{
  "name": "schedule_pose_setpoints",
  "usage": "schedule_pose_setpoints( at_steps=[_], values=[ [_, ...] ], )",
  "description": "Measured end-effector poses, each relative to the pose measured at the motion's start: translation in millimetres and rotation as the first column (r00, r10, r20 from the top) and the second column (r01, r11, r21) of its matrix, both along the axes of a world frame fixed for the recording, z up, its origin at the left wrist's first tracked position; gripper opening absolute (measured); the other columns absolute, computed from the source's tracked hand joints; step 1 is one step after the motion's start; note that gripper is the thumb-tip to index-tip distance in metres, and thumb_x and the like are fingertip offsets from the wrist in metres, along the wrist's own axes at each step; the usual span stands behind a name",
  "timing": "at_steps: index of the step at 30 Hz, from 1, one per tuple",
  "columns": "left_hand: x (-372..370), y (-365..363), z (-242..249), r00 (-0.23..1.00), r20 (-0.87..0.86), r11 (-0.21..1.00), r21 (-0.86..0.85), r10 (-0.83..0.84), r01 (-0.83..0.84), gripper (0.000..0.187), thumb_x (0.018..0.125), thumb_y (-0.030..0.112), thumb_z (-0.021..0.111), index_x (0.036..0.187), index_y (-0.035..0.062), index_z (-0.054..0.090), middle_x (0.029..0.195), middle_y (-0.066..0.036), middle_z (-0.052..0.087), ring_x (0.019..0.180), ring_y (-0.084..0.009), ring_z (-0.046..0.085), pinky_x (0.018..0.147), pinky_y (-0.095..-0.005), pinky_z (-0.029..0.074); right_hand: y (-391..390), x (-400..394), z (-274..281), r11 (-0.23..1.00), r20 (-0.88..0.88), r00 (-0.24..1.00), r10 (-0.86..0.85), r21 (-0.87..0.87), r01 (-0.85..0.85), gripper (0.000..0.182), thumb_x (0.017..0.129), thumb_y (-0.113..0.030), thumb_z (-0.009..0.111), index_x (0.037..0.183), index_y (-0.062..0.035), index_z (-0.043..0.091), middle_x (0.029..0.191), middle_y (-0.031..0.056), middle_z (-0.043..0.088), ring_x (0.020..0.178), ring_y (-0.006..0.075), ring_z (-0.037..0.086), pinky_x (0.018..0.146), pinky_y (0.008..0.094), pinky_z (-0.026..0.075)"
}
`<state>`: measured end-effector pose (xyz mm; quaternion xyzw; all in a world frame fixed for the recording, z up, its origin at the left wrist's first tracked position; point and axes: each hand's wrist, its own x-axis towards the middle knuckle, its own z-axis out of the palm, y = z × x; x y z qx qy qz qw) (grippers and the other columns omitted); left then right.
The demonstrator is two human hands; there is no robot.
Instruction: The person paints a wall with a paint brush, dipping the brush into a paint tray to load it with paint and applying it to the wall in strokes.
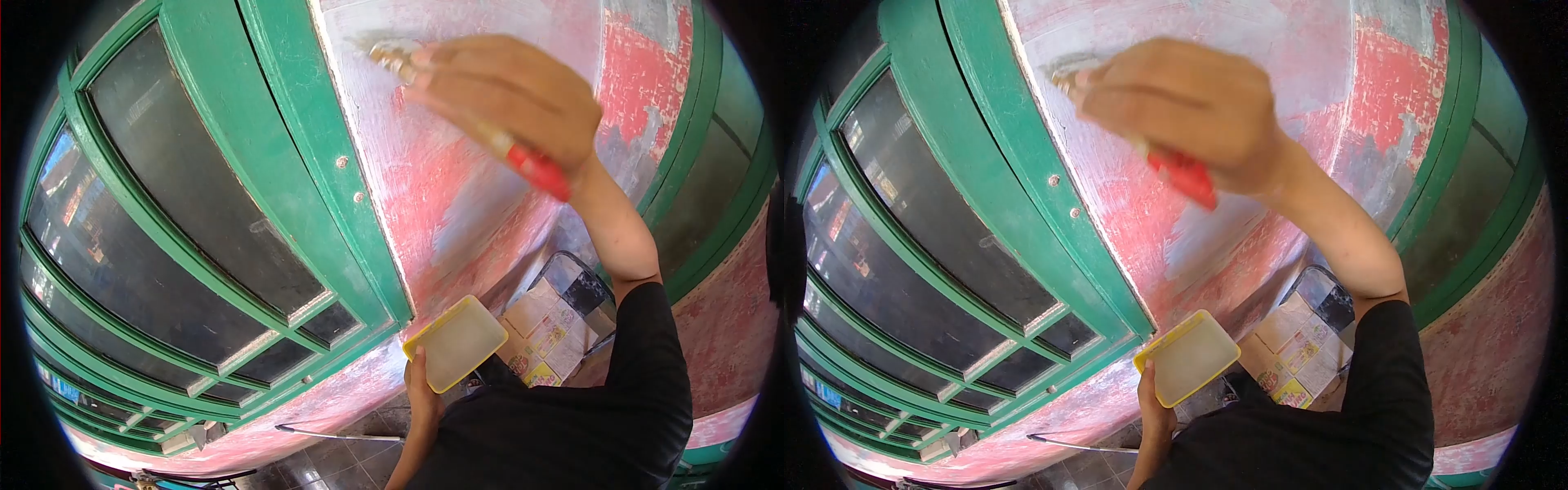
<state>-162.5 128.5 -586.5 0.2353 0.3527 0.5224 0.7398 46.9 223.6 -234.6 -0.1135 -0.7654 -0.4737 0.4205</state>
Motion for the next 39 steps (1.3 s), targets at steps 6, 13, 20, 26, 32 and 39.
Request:
schedule_pose_setpoints(
  at_steps=[6,13,20,26,32,39],
  values=[
    [-1,1,5,1.0,0.009,1.0,0.009,-0.005,0.005,0.049,0.102,0.039,0.055,0.13,-0.0009,0.051,0.12,-0.012,0.062,0.106,-0.0204,0.064,0.092,-0.0346,0.051,6,-8,-70,0.993,0.157,0.983,-0.094,-0.057,0.104,0.021,0.074,-0.011,0.07,0.093,-0.0029,0.066,0.103,0.0076,0.068,0.098,0.024,0.067,0.079,0.0321,0.061],
    [-5,0,0,0.997,-0.051,0.998,0.035,-0.051,0.053,0.055,0.102,0.045,0.05,0.137,0.0018,0.048,0.129,-0.011,0.06,0.12,-0.0219,0.058,0.103,-0.0373,0.044,-18,5,-80,0.723,0.203,0.973,0.113,-0.688,0.059,0.016,0.083,-0.009,0.072,0.097,-0.0024,0.072,0.103,0.0117,0.071,0.09,0.0261,0.071,0.073,0.0314,0.06],
    [0,-1,-3,0.996,-0.054,0.997,0.028,-0.066,0.067,0.054,0.102,0.044,0.051,0.135,0.0018,0.049,0.127,-0.011,0.061,0.119,-0.0211,0.058,0.103,-0.0362,0.044,2,-1,10,0.998,-0.071,0.996,0.054,-0.013,-0.056,0.016,0.08,-0.007,0.071,0.096,-0.0053,0.072,0.094,0.0079,0.071,0.08,0.025,0.068,0.064,0.0322,0.054],
    [-1,-4,2,0.998,-0.03,0.999,0.005,-0.052,0.052,0.055,0.101,0.044,0.052,0.137,0.0021,0.048,0.128,-0.011,0.06,0.119,-0.0215,0.058,0.103,-0.0361,0.044,7,-7,-95,0.995,0.164,0.985,-0.05,-0.081,0.064,0.022,0.073,-0.01,0.073,0.095,-0.0063,0.071,0.107,0.0088,0.07,0.089,0.0243,0.07,0.072,0.0334,0.06],
    [-2,-1,-4,0.998,-0.05,0.999,0.016,-0.045,0.046,0.053,0.102,0.044,0.051,0.135,0.002,0.049,0.128,-0.01,0.06,0.119,-0.0208,0.059,0.103,-0.0353,0.044,-10,0,-84,0.881,-0.664,0.742,0.091,-0.294,-0.37,0.015,0.084,-0.003,0.077,0.099,-0.0022,0.071,0.1,0.01,0.073,0.084,0.0195,0.071,0.075,0.0291,0.058],
    [4,0,1,0.995,-0.061,0.995,0.05,-0.078,0.082,0.052,0.102,0.043,0.05,0.134,0.0018,0.05,0.126,-0.01,0.061,0.118,-0.0204,0.059,0.103,-0.0359,0.044,16,2,-63,0.645,-0.945,0.326,-0.024,-0.264,-0.717,0.016,0.086,-0.005,0.078,0.093,0.0061,0.069,0.089,0.0112,0.074,0.076,0.0127,0.07,0.069,0.0258,0.057]
  ],
)
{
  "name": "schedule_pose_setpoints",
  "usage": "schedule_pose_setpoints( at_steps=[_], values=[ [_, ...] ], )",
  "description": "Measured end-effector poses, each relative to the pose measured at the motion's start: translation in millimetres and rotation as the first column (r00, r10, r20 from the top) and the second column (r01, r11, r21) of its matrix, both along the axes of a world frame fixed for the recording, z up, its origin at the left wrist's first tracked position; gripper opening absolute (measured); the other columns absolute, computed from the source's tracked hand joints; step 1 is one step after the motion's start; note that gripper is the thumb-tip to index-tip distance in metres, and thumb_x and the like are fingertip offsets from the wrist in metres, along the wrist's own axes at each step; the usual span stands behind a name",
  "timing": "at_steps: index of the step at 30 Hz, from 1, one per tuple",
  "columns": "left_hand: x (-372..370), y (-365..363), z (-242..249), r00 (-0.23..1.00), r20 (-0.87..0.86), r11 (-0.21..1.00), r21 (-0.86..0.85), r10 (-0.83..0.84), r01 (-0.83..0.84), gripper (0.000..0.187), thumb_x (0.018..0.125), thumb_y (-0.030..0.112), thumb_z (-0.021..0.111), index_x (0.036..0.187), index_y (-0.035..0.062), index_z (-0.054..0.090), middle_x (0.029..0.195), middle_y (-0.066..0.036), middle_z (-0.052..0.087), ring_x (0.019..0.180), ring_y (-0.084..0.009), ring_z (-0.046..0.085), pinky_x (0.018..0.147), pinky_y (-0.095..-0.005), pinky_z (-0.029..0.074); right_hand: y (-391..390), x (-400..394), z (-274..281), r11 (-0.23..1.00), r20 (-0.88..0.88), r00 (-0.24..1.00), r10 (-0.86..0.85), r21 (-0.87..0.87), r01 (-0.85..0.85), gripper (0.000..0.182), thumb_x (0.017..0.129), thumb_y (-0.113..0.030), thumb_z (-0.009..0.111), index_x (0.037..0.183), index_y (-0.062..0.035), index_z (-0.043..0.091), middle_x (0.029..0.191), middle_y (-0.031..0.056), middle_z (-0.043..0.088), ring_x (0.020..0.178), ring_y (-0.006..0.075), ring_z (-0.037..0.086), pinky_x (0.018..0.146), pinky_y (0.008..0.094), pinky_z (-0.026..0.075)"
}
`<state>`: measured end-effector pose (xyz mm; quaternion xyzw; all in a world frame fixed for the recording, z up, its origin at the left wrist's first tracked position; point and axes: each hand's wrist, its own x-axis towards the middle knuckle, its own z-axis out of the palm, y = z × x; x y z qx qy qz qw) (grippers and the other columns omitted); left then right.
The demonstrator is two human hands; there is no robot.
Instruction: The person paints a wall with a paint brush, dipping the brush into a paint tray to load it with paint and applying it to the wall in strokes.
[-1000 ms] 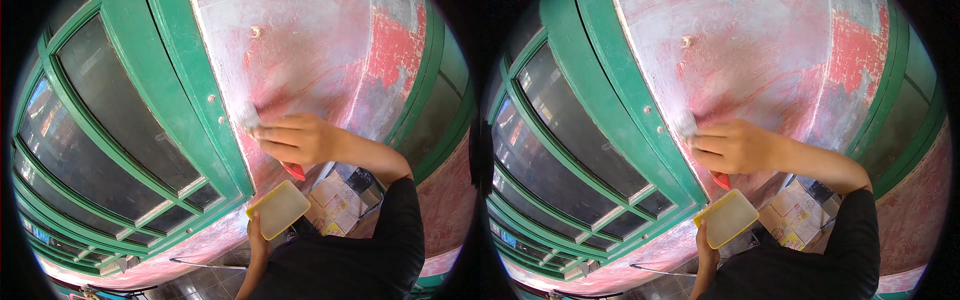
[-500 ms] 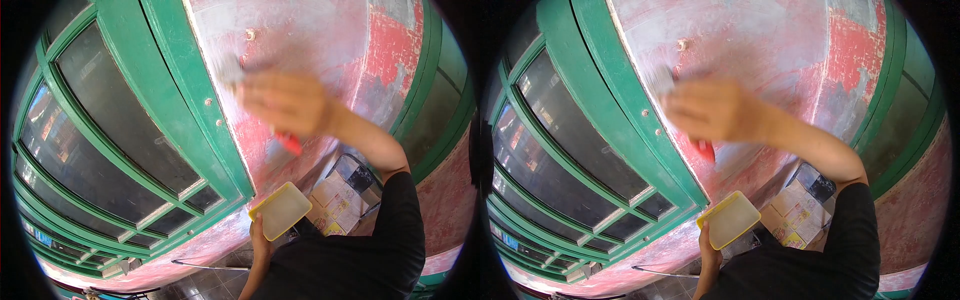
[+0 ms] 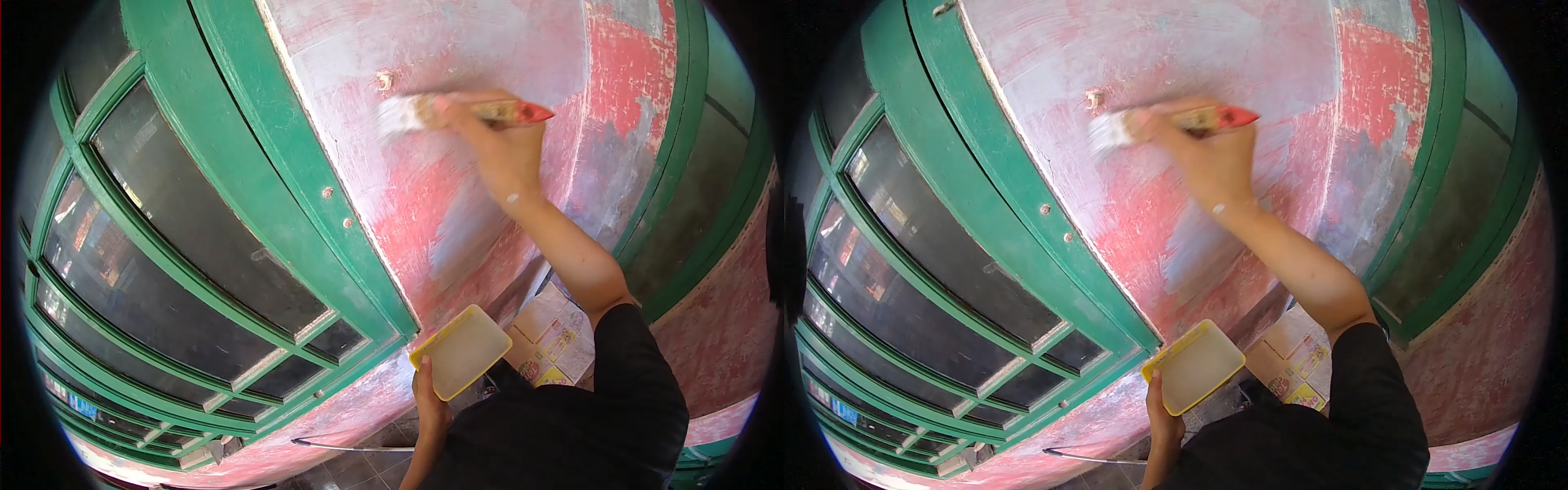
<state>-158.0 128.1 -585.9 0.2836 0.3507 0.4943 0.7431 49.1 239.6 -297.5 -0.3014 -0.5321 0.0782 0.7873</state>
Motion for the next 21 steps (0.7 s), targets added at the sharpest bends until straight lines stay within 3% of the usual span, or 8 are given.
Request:
schedule_pose_setpoints(
  at_steps=[2,6,8,9,11,14,17,21],
  values=[
    [0,-2,0,1.0,0.007,1.0,-0.015,0.023,-0.023,0.052,0.102,0.042,0.051,0.134,0.0016,0.05,0.126,-0.01,0.061,0.118,-0.0205,0.059,0.103,-0.0361,0.044,7,21,1,0.986,-0.155,0.978,-0.137,0.078,0.151,0.016,0.085,-0.005,0.079,0.092,0.0055,0.069,0.088,0.011,0.074,0.075,0.0132,0.07,0.071,0.0259,0.058],
    [0,-2,6,1.0,0.026,1.0,-0.019,0.014,-0.013,0.051,0.103,0.041,0.05,0.134,0.0014,0.05,0.126,-0.01,0.061,0.118,-0.0208,0.059,0.103,-0.0359,0.044,-8,10,-13,0.985,-0.211,0.974,-0.078,0.135,0.108,0.018,0.085,-0.007,0.08,0.095,0.0033,0.069,0.092,0.0104,0.073,0.08,0.0131,0.068,0.073,0.0268,0.057],
    [-1,-3,5,1.0,0.02,1.0,-0.007,0.006,-0.006,0.05,0.103,0.04,0.05,0.135,0.0013,0.049,0.127,-0.011,0.06,0.119,-0.0212,0.059,0.103,-0.0357,0.044,-12,-9,-15,0.998,-0.111,0.992,0.059,0.013,-0.058,0.018,0.086,-0.006,0.078,0.097,0.0043,0.068,0.094,0.0128,0.072,0.082,0.0165,0.07,0.074,0.0303,0.06],
    [-2,-4,5,1.0,0.011,1.0,-0.012,-0.003,0.003,0.05,0.103,0.04,0.05,0.135,0.0013,0.049,0.127,-0.011,0.06,0.119,-0.0212,0.059,0.103,-0.0357,0.044,-6,-11,-13,0.999,-0.12,0.992,0.049,0.009,-0.048,0.018,0.086,-0.006,0.078,0.097,0.0043,0.068,0.094,0.0128,0.072,0.082,0.0165,0.07,0.074,0.0303,0.06],
    [-1,-2,6,1.0,0.01,1.0,-0.011,0.001,-0.001,0.05,0.103,0.04,0.05,0.135,0.0013,0.049,0.128,-0.011,0.06,0.119,-0.0215,0.059,0.103,-0.0357,0.044,13,-5,-4,0.979,-0.226,0.956,0.188,0.115,-0.166,0.017,0.087,-0.004,0.076,0.098,0.0048,0.067,0.096,0.0149,0.072,0.083,0.0192,0.07,0.076,0.0335,0.062],
    [-2,-2,2,0.999,0.03,1.0,-0.022,0.011,-0.011,0.051,0.103,0.04,0.05,0.136,0.0014,0.048,0.127,-0.011,0.06,0.119,-0.0212,0.059,0.103,-0.0359,0.044,34,27,-1,0.965,-0.399,0.899,0.181,0.248,-0.085,0.016,0.087,-0.004,0.076,0.098,0.0047,0.067,0.097,0.0156,0.071,0.084,0.021,0.071,0.075,0.0346,0.062],
    [-5,-2,1,1.0,0.021,1.0,-0.015,0.009,-0.009,0.051,0.104,0.041,0.049,0.136,0.0015,0.048,0.127,-0.011,0.06,0.118,-0.0209,0.059,0.103,-0.0358,0.044,19,44,-8,0.973,-0.468,0.877,0.111,0.231,0.0,0.017,0.087,-0.005,0.075,0.098,0.0051,0.067,0.097,0.0151,0.071,0.085,0.0214,0.071,0.075,0.0344,0.062],
    [-4,1,3,1.0,0.03,1.0,-0.017,0.008,-0.007,0.05,0.104,0.041,0.049,0.135,0.0014,0.049,0.127,-0.011,0.06,0.118,-0.0207,0.059,0.103,-0.0356,0.044,18,29,-19,0.976,-0.323,0.923,0.209,0.133,-0.174,0.017,0.087,-0.005,0.076,0.098,0.006,0.067,0.096,0.0149,0.071,0.084,0.0212,0.071,0.075,0.0338,0.062]
  ],
)
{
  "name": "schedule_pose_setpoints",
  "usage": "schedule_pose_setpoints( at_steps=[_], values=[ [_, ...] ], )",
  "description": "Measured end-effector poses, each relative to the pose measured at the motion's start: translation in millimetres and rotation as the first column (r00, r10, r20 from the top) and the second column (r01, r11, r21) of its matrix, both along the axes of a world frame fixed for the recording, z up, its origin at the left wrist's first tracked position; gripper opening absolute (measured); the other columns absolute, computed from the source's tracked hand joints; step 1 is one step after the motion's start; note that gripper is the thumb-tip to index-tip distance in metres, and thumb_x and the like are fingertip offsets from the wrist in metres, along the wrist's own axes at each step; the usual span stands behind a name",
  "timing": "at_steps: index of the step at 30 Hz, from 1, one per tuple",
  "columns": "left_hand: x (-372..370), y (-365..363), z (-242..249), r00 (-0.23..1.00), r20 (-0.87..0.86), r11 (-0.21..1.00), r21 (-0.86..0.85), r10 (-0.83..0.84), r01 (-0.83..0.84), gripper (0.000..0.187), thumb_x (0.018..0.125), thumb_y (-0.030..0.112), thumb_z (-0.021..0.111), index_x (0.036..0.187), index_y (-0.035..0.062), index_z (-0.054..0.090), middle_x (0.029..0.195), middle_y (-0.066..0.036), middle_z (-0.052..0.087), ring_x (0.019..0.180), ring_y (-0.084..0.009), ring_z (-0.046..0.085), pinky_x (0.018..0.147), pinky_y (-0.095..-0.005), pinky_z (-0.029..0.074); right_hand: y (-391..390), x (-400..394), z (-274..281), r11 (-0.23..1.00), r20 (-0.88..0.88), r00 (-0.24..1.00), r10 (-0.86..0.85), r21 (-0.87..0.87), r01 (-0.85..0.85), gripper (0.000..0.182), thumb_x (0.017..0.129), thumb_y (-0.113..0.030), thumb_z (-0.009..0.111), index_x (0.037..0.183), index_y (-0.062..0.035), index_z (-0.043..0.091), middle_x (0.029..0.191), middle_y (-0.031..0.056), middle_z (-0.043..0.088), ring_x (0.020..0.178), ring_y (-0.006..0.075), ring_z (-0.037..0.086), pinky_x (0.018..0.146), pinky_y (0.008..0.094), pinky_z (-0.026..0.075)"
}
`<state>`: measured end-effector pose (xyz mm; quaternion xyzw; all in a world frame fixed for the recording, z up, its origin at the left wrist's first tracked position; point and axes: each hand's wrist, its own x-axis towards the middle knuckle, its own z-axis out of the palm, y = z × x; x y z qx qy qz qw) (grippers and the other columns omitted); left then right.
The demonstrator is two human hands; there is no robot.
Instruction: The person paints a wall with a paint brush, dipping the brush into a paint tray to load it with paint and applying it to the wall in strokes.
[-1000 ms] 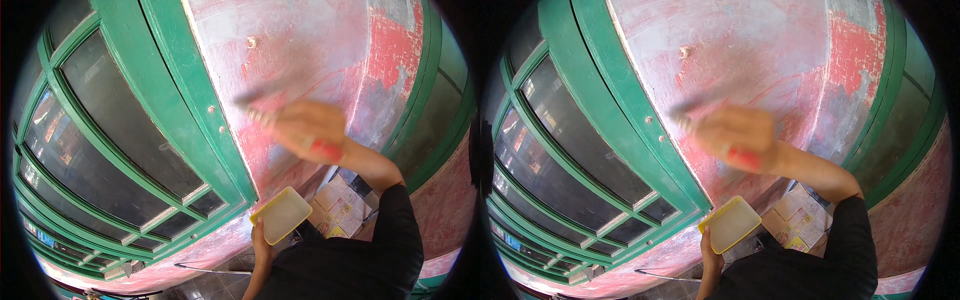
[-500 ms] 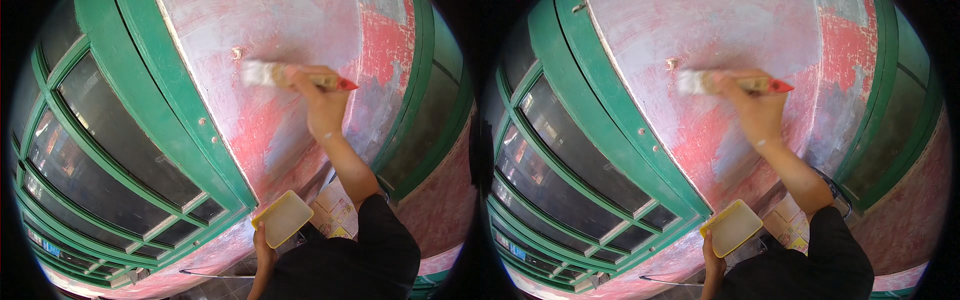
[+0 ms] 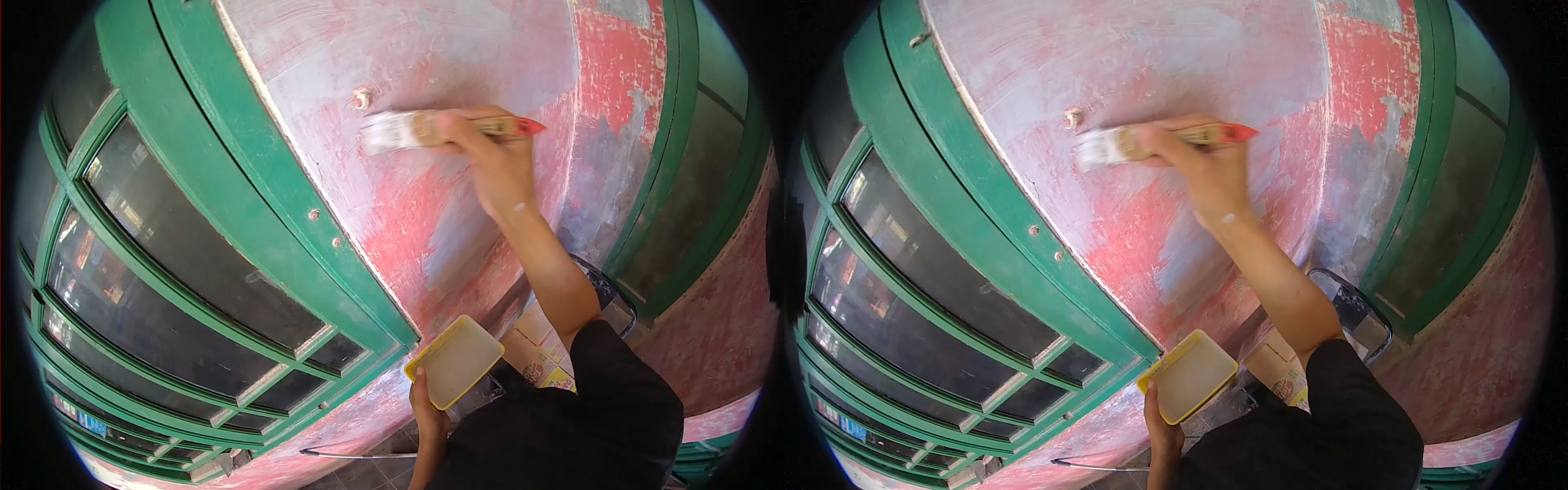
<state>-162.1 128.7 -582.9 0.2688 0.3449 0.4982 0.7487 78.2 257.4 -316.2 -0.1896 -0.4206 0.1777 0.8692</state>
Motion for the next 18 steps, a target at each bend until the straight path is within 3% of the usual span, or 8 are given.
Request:
schedule_pose_setpoints(
  at_steps=[2,5,8,9,11,15,17,18],
  values=[
    [0,1,-1,0.998,-0.056,1.0,-0.002,0.016,-0.016,0.05,0.104,0.041,0.048,0.135,0.0014,0.049,0.127,-0.011,0.06,0.119,-0.0205,0.058,0.103,-0.0356,0.044,6,-7,10,0.999,0.132,0.991,-0.034,-0.017,0.037,0.018,0.087,-0.005,0.076,0.098,0.0057,0.067,0.095,0.015,0.071,0.084,0.0215,0.071,0.076,0.034,0.062],
    [1,1,3,0.999,-0.033,1.0,0.019,0.016,-0.016,0.049,0.104,0.04,0.048,0.135,0.0017,0.049,0.127,-0.01,0.061,0.118,-0.0202,0.058,0.102,-0.0357,0.044,16,15,32,0.987,-0.004,0.995,-0.104,0.121,0.104,0.018,0.087,-0.004,0.076,0.1,0.0051,0.067,0.095,0.0144,0.072,0.084,0.0212,0.071,0.076,0.0342,0.062],
    [1,2,2,1.0,-0.017,1.0,0.028,0.015,-0.015,0.049,0.104,0.04,0.048,0.135,0.002,0.05,0.125,-0.01,0.061,0.117,-0.0201,0.059,0.101,-0.0354,0.045,0,23,45,0.95,0.053,0.974,-0.218,0.239,0.2,0.018,0.087,-0.004,0.075,0.101,0.0048,0.067,0.096,0.0142,0.072,0.084,0.0207,0.071,0.075,0.0339,0.062],
    [1,2,2,1.0,-0.015,1.0,0.023,0.017,-0.017,0.049,0.104,0.04,0.048,0.135,0.002,0.05,0.125,-0.01,0.061,0.117,-0.0201,0.059,0.101,-0.0354,0.045,2,20,48,0.952,0.055,0.975,-0.216,0.235,0.197,0.018,0.087,-0.004,0.075,0.101,0.0048,0.067,0.096,0.0142,0.072,0.084,0.0207,0.071,0.075,0.0339,0.062],
    [0,3,3,0.999,-0.038,1.0,0.011,0.003,-0.002,0.049,0.104,0.04,0.048,0.135,0.0019,0.05,0.125,-0.01,0.061,0.116,-0.0201,0.06,0.101,-0.0348,0.045,8,12,51,0.964,0.038,0.999,-0.033,0.264,0.022,0.019,0.083,-0.002,0.079,0.094,0.0068,0.067,0.091,0.0134,0.072,0.079,0.0184,0.071,0.07,0.0296,0.061],
    [0,5,2,0.999,-0.037,1.0,0.018,-0.001,0.002,0.048,0.104,0.04,0.047,0.134,0.0019,0.05,0.125,-0.01,0.061,0.116,-0.0199,0.06,0.101,-0.0343,0.045,15,14,40,0.986,0.16,0.984,-0.081,0.156,0.056,0.021,0.082,-0.003,0.081,0.094,0.0065,0.068,0.091,0.0126,0.072,0.079,0.0175,0.071,0.071,0.0292,0.06],
    [2,6,2,0.999,-0.03,1.0,0.015,0.013,-0.013,0.048,0.104,0.04,0.047,0.133,0.0021,0.051,0.124,-0.01,0.062,0.116,-0.0197,0.06,0.101,-0.0343,0.045,-2,19,41,0.943,0.21,0.92,-0.331,0.099,0.317,0.021,0.081,-0.004,0.083,0.094,0.0055,0.069,0.089,0.0115,0.072,0.079,0.0157,0.07,0.073,0.0279,0.059],
    [3,7,2,1.0,-0.027,1.0,0.015,0.015,-0.015,0.048,0.104,0.04,0.047,0.133,0.0021,0.051,0.124,-0.01,0.062,0.116,-0.0197,0.06,0.101,-0.0343,0.045,-5,15,47,0.944,0.213,0.92,-0.329,0.1,0.315,0.021,0.081,-0.004,0.083,0.094,0.0055,0.069,0.089,0.0115,0.072,0.079,0.0157,0.07,0.073,0.0279,0.059]
  ],
)
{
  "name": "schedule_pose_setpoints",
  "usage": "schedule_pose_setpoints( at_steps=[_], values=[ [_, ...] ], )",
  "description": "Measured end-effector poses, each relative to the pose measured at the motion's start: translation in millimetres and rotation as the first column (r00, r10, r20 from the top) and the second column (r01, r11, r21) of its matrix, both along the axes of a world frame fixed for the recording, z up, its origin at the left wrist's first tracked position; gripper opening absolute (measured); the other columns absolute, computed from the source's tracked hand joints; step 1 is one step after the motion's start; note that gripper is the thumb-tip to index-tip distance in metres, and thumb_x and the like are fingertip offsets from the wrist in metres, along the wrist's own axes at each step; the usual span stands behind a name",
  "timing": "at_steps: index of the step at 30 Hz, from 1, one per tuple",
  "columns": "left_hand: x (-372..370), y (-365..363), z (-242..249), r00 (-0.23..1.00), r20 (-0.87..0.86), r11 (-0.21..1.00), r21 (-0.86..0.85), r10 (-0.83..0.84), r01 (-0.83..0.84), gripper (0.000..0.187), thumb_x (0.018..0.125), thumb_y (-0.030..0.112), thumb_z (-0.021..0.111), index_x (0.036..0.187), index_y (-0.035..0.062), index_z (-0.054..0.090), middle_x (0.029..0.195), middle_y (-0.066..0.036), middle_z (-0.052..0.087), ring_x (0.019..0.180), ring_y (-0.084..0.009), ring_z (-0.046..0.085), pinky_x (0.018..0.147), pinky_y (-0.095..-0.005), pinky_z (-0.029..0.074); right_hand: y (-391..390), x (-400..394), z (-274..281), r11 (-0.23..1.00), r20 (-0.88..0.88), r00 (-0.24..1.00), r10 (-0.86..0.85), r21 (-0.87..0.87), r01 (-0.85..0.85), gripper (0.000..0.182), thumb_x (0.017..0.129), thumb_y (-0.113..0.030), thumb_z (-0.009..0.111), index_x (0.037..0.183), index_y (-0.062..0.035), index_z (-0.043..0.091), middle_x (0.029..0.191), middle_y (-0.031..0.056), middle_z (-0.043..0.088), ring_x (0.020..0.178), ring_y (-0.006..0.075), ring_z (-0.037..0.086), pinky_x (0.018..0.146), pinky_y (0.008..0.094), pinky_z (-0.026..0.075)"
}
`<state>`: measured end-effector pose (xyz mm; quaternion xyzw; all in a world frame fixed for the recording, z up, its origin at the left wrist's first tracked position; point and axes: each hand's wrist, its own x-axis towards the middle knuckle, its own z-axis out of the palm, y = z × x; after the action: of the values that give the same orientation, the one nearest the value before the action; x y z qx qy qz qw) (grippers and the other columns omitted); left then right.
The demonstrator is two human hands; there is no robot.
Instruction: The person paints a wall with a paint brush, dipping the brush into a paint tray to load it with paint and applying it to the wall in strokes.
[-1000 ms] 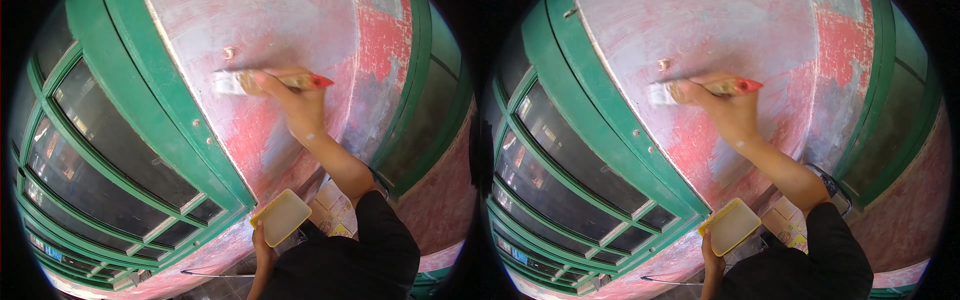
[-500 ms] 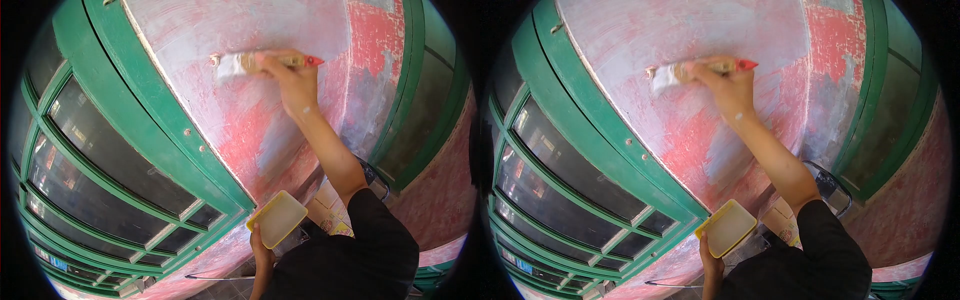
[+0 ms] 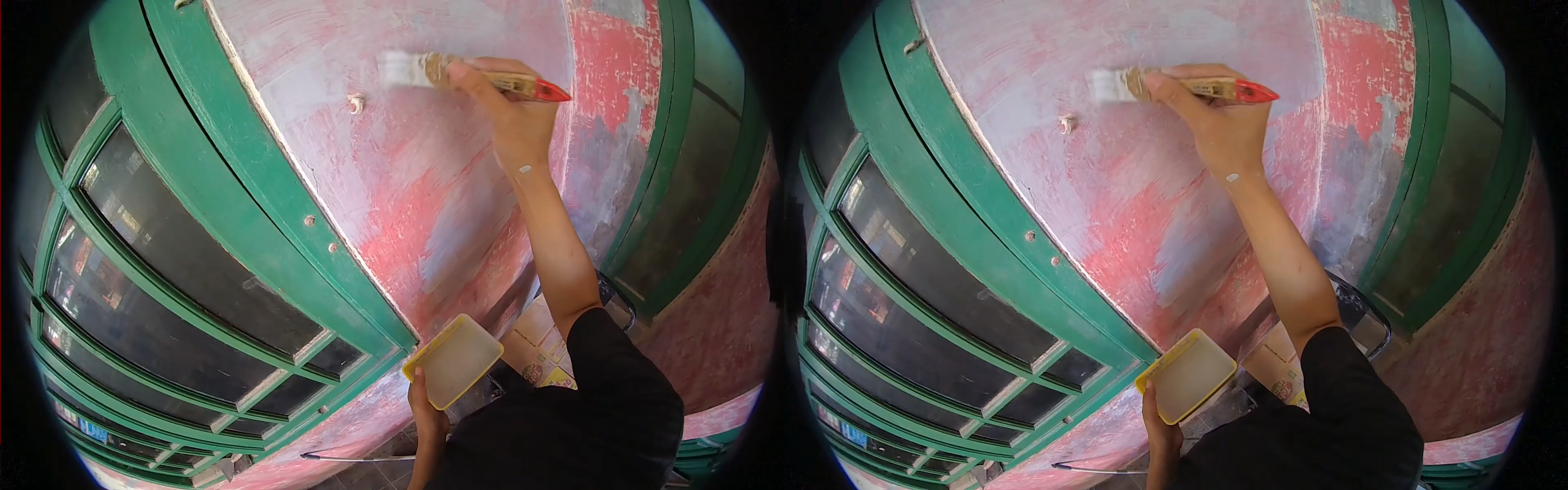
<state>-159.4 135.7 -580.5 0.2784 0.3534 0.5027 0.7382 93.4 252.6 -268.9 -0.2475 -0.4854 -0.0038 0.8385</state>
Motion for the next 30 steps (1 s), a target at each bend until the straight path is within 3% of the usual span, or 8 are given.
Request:
schedule_pose_setpoints(
  at_steps=[2,8,12,14,18,21,23,30],
  values=[
    [0,-2,-3,1.0,-0.009,1.0,0.005,-0.011,0.011,0.048,0.105,0.04,0.047,0.134,0.0023,0.05,0.125,-0.01,0.061,0.116,-0.0199,0.06,0.101,-0.0347,0.045,-4,-10,7,0.975,-0.049,0.986,0.157,0.166,-0.147,0.02,0.081,-0.005,0.083,0.093,0.0037,0.07,0.088,0.0096,0.073,0.078,0.013,0.069,0.073,0.0256,0.057],
    [3,-2,-7,1.0,0.008,1.0,0.011,-0.026,0.026,0.048,0.105,0.04,0.046,0.134,0.0022,0.049,0.125,-0.01,0.061,0.116,-0.0197,0.06,0.102,-0.0348,0.045,7,-10,-26,0.999,0.023,1.0,0.007,-0.052,-0.006,0.022,0.08,-0.007,0.085,0.095,0.0026,0.071,0.091,0.0069,0.074,0.079,0.0089,0.066,0.072,0.0228,0.055],
    [4,-3,-8,1.0,0.004,0.999,-0.019,-0.027,0.027,0.047,0.105,0.039,0.047,0.133,0.0022,0.05,0.124,-0.01,0.061,0.116,-0.0193,0.06,0.101,-0.0346,0.045,-1,-10,-20,0.997,-0.045,0.996,-0.081,-0.006,0.081,0.022,0.08,-0.007,0.085,0.095,0.0024,0.072,0.091,0.0074,0.074,0.08,0.0087,0.066,0.072,0.0223,0.054],
    [6,-3,-9,0.999,-0.019,0.999,-0.027,-0.031,0.03,0.047,0.105,0.04,0.047,0.133,0.0022,0.051,0.124,-0.009,0.061,0.116,-0.0193,0.06,0.101,-0.0345,0.045,3,-18,-8,0.993,-0.066,0.993,0.103,0.063,-0.098,0.018,0.081,-0.005,0.083,0.094,0.0013,0.073,0.092,0.0064,0.074,0.08,0.0088,0.067,0.072,0.0223,0.055],
    [9,-3,-2,0.999,-0.009,0.999,-0.005,-0.033,0.033,0.046,0.105,0.04,0.047,0.132,0.0025,0.051,0.124,-0.009,0.061,0.116,-0.0193,0.06,0.1,-0.0346,0.045,3,-16,-20,0.998,0.022,0.997,-0.067,0.001,0.067,0.015,0.083,-0.005,0.082,0.094,0.0001,0.074,0.093,0.0055,0.074,0.08,0.0099,0.067,0.073,0.0234,0.055],
    [9,-4,-3,1.0,-0.003,1.0,-0.004,-0.029,0.029,0.046,0.105,0.04,0.047,0.132,0.003,0.051,0.124,-0.009,0.061,0.115,-0.0196,0.06,0.101,-0.0352,0.045,0,0,-27,0.904,0.014,0.927,-0.374,0.227,0.361,0.016,0.08,-0.001,0.081,0.093,-0.0003,0.073,0.09,0.0081,0.074,0.081,0.0153,0.07,0.073,0.0261,0.057],
    [9,-4,-4,0.999,0.024,0.998,-0.049,-0.036,0.037,0.047,0.104,0.041,0.047,0.133,0.0034,0.05,0.125,-0.01,0.061,0.116,-0.0201,0.059,0.102,-0.0359,0.044,0,8,-24,0.533,0.264,0.482,-0.836,0.599,0.597,0.024,0.07,0.004,0.081,0.092,0.0007,0.071,0.094,0.0127,0.072,0.085,0.0227,0.072,0.073,0.0292,0.059],
    [15,-3,-7,0.998,0.011,0.997,-0.044,-0.065,0.065,0.048,0.104,0.041,0.047,0.134,0.0036,0.05,0.126,-0.01,0.061,0.118,-0.021,0.059,0.102,-0.0362,0.044,2,-58,-48,0.624,0.5,0.375,-0.781,0.604,0.495,0.027,0.068,-0.003,0.073,0.094,-0.0012,0.068,0.106,0.0142,0.069,0.093,0.0268,0.07,0.073,0.0309,0.059]
  ],
)
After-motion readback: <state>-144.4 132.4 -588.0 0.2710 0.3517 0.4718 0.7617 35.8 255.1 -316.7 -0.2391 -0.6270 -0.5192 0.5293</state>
